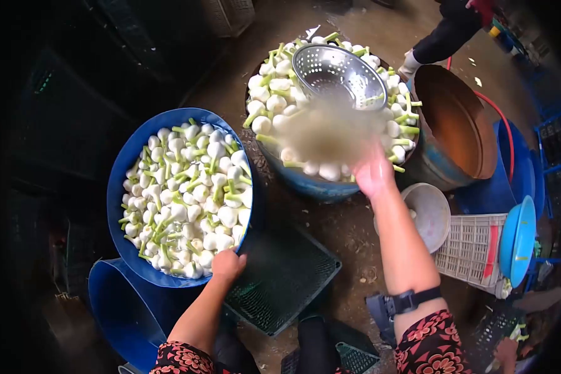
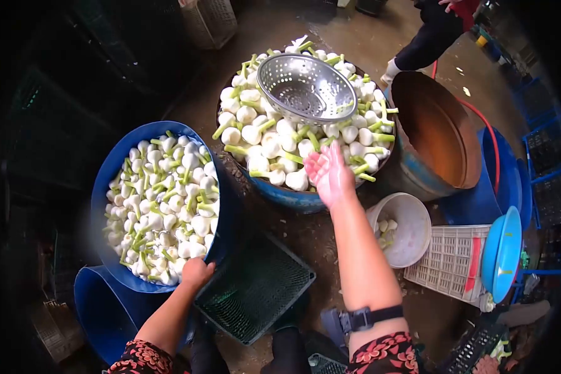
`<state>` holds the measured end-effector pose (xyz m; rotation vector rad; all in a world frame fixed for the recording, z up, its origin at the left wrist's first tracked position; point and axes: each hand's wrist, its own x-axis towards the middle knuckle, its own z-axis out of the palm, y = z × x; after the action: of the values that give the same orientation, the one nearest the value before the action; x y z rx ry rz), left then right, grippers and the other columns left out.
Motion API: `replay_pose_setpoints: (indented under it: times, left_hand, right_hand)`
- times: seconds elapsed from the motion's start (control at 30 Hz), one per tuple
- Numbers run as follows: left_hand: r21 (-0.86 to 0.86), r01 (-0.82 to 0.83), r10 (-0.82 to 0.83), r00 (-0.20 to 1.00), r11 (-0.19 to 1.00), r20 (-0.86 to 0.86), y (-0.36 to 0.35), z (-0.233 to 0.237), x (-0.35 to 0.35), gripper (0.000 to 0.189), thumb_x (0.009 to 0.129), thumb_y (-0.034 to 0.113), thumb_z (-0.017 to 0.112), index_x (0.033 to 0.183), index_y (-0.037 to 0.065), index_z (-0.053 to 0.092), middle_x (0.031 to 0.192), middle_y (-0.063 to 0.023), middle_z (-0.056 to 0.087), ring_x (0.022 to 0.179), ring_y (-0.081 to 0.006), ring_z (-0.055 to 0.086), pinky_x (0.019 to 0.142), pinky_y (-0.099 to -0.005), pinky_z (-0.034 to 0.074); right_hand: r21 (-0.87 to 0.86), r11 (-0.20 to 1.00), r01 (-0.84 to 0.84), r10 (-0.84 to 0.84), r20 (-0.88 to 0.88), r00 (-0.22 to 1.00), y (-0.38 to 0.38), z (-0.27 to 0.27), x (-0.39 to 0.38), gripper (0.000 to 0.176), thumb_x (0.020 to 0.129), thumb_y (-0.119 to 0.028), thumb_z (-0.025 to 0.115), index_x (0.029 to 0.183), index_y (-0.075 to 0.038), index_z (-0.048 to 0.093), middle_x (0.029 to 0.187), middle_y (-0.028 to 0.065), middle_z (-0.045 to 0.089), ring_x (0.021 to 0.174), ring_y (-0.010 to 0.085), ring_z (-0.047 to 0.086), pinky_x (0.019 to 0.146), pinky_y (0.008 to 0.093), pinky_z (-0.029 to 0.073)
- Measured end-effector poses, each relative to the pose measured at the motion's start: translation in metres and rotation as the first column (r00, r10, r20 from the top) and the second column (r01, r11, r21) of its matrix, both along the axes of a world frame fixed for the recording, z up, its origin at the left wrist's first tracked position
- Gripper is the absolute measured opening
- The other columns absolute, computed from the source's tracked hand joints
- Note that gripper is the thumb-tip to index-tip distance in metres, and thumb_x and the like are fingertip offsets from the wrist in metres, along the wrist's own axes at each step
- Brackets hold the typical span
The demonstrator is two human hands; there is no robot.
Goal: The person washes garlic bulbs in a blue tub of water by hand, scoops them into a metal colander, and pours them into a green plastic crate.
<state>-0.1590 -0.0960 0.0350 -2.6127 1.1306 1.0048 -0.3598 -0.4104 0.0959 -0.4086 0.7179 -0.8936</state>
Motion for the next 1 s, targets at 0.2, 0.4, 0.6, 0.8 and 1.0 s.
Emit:
replay_pose_setpoints:
  times: [0.2,0.4,0.6,0.8,1.0]
  left_hand:
    - [-0.024,0.089,-0.09,0.995,0.996,-0.052,0.006,-0.012,0.012,0.04,0.072,0.022,0.046,0.111,0.02,0.052,0.088,-0.0163,0.059,0.082,-0.0317,0.057,0.073,-0.042,0.045]
    - [-0.156,0.028,-0.053,0.986,0.987,-0.159,0.01,-0.012,0.016,0.038,0.073,0.023,0.049,0.108,0.009,0.053,0.085,-0.0167,0.059,0.08,-0.0309,0.056,0.07,-0.0407,0.045]
    - [-0.441,-0.236,0.05,0.919,0.866,-0.392,0.017,0.009,0.028,0.044,0.078,0.037,0.05,0.108,0.004,0.052,0.092,-0.0172,0.057,0.089,-0.0302,0.053,0.079,-0.0379,0.041]
    - [-0.773,-0.45,0.765,0.641,0.447,0.069,0.119,-0.024,0.171,0.048,0.075,0.018,0.054,0.116,-0.002,0.04,0.119,-0.0254,0.035,0.11,-0.0397,0.033,0.094,-0.0465,0.024]
    - [-0.124,-0.988,0.995,0.095,0.097,0.019,0.126,-0.038,0.318,0.078,0.075,0.049,0.046,0.125,-0.007,0.025,0.131,-0.0258,0.024,0.126,-0.0357,0.013,0.101,-0.0459,0.013]
  right_hand:
    - [0.25,0.968,0.033,-0.035,0.005,0.999,-0.122,-0.05,0.087,0.044,0.079,-0.014,0.047,0.115,0.005,0.031,0.104,0.0239,0.047,0.097,0.0424,0.046,0.085,0.0539,0.04]
    - [-0.178,0.967,-0.182,0.06,-0.538,0.841,-0.017,0.03,0.095,0.049,0.07,0.002,0.035,0.119,0.006,0.035,0.105,0.0219,0.05,0.093,0.0335,0.052,0.084,0.0439,0.044]
    - [-0.38,0.137,-0.915,-0.416,-0.86,0.295,0.164,0.022,0.269,0.065,0.073,-0.003,0.043,0.132,-0.012,0.018,0.13,0.0254,0.023,0.113,0.0402,0.036,0.092,0.0427,0.033]
    - [0.192,0.168,-0.967,-0.345,-0.907,-0.24,0.215,0.006,0.42,0.062,0.078,-0.016,0.043,0.134,-0.018,0.016,0.133,0.0199,0.021,0.116,0.0428,0.031,0.09,0.0461,0.035]
    - [0.185,0.119,-0.975,-0.484,-0.847,-0.22,0.25,-0.081,0.426,0.068,0.073,-0.004,0.042,0.134,-0.02,0.017,0.129,0.0211,0.029,0.114,0.0351,0.036,0.081,0.0462,0.04]
